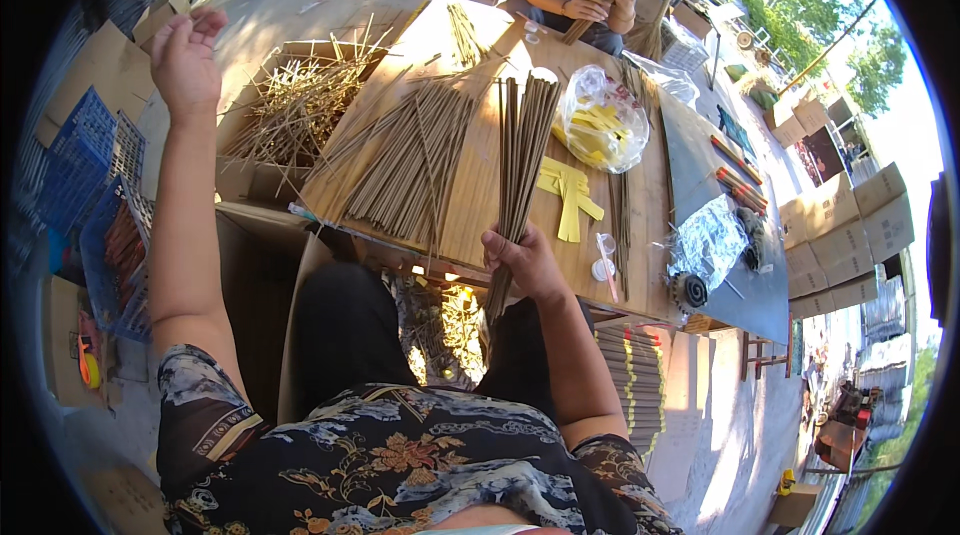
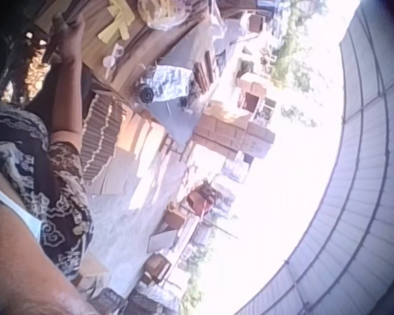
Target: The person gathers thin wooden sticks from a cardboard box, aligns them into bundles, and secures each bundle with a yellow paper strip. The person repeats this process multiple times, placing completed bundles on the table.
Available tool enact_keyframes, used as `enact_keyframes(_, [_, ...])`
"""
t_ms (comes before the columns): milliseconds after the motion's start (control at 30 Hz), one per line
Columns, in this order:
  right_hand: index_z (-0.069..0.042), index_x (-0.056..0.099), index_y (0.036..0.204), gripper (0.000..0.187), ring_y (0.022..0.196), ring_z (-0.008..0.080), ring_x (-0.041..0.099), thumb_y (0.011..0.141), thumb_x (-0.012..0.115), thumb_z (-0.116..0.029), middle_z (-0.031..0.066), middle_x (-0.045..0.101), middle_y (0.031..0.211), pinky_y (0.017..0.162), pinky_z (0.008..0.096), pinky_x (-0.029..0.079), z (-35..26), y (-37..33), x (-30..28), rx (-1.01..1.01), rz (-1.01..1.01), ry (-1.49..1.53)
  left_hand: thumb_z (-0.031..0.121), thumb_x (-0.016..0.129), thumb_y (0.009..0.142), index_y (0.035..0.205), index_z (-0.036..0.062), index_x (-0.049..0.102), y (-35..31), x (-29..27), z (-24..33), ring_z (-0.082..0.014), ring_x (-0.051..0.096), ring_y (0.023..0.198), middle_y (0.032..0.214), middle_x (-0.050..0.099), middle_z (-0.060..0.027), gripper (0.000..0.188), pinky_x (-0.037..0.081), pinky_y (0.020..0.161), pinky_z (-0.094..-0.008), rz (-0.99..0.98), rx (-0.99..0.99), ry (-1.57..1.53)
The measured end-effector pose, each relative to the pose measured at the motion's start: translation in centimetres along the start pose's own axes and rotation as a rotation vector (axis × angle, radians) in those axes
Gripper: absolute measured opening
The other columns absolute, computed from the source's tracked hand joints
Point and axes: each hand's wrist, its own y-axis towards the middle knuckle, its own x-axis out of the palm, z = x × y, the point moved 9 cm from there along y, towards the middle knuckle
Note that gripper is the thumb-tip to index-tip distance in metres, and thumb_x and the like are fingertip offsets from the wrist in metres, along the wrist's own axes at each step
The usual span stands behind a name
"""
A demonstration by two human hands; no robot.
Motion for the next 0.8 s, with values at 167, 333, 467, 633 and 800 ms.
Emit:
enact_keyframes(167, [-0.004,0.051,0.078,0.015,0.055,0.0100,0.049,0.083,0.060,-0.015,0.0012,0.050,0.060,0.053,0.0240,0.042,-0.8,0.3,1.0,-0.008,-0.026,0.000,-0.001,0.044,0.078,0.105,-0.0017,0.049,-3.8,-6.0,-10.5,-0.0190,0.059,0.075,0.104,0.056,-0.0144,0.027,0.050,0.073,-0.0292,-0.056,-0.299,0.447])
enact_keyframes(333, [-0.003,0.050,0.077,0.015,0.054,0.0111,0.048,0.083,0.059,-0.014,0.0016,0.048,0.059,0.052,0.0244,0.041,-0.6,-0.1,1.0,-0.010,0.003,0.057,0.012,0.049,0.078,0.121,0.0049,0.049,-9.5,-12.8,-17.6,-0.0148,0.057,0.081,0.106,0.059,-0.0105,0.043,0.046,0.072,-0.0264,-0.303,-0.627,1.166])
enact_keyframes(467, [-0.003,0.050,0.079,0.013,0.053,0.0124,0.048,0.083,0.059,-0.011,0.0024,0.048,0.059,0.052,0.0256,0.042,-0.4,-0.1,1.4,-0.014,-0.006,0.083,0.024,0.052,0.080,0.118,0.0047,0.051,-10.0,-14.0,-18.3,-0.0258,0.050,0.108,0.116,0.052,-0.0165,0.043,0.038,0.091,-0.0326,-0.335,-0.439,1.275])
enact_keyframes(633, [-0.003,0.049,0.079,0.013,0.053,0.0132,0.048,0.083,0.058,-0.011,0.0037,0.048,0.058,0.052,0.0262,0.042,-0.9,0.1,1.7,-0.019,0.003,0.071,0.046,0.045,0.082,0.127,0.0149,0.043,-9.8,-10.4,-17.7,-0.0321,0.031,0.125,0.134,0.034,-0.0179,0.055,0.023,0.103,-0.0379,-0.474,-0.317,1.798])
enact_keyframes(800, [-0.002,0.047,0.077,0.018,0.052,0.0138,0.048,0.082,0.060,-0.013,0.0043,0.048,0.057,0.052,0.0252,0.041,-1.9,0.6,1.2,0.013,0.022,-0.018,0.067,0.041,0.075,0.139,0.0285,0.007,-10.3,-8.1,-22.1,-0.0308,-0.007,0.133,0.145,-0.005,-0.0107,0.083,0.001,0.101,-0.0586,-0.731,-0.573,1.864])
